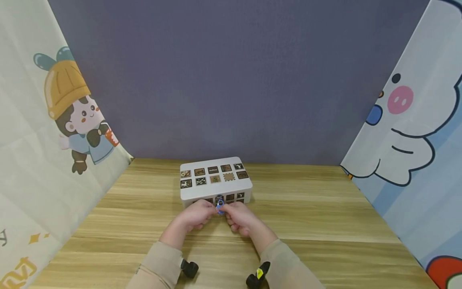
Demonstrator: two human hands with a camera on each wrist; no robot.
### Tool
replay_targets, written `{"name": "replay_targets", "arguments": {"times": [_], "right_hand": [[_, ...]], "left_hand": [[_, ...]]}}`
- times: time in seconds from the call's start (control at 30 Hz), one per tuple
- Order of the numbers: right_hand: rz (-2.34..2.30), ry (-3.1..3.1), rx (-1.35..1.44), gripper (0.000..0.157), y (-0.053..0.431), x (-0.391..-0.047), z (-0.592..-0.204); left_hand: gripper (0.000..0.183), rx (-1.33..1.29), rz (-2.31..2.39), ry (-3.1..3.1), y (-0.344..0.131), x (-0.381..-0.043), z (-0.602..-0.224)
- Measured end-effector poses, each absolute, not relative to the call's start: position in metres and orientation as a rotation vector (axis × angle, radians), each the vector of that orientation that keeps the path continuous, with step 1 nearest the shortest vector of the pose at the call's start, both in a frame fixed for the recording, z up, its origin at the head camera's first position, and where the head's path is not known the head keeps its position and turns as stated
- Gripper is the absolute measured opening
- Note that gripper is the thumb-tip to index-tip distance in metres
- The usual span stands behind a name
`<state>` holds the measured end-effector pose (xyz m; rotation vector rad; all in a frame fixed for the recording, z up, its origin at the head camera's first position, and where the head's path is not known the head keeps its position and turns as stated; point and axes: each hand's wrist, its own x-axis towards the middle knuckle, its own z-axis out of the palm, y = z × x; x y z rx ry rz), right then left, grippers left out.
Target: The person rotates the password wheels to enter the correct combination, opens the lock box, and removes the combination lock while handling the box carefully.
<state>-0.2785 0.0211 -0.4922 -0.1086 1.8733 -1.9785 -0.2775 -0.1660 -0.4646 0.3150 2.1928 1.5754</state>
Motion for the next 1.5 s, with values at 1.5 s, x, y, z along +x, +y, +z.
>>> {"name": "replay_targets", "arguments": {"times": [1.5], "right_hand": [[-2.019,1.76,-0.001,0.028,0.037,-0.282,-0.484]], "left_hand": [[0.021,0.319,1.567,2.21,-0.166,-0.274,-0.461]]}}
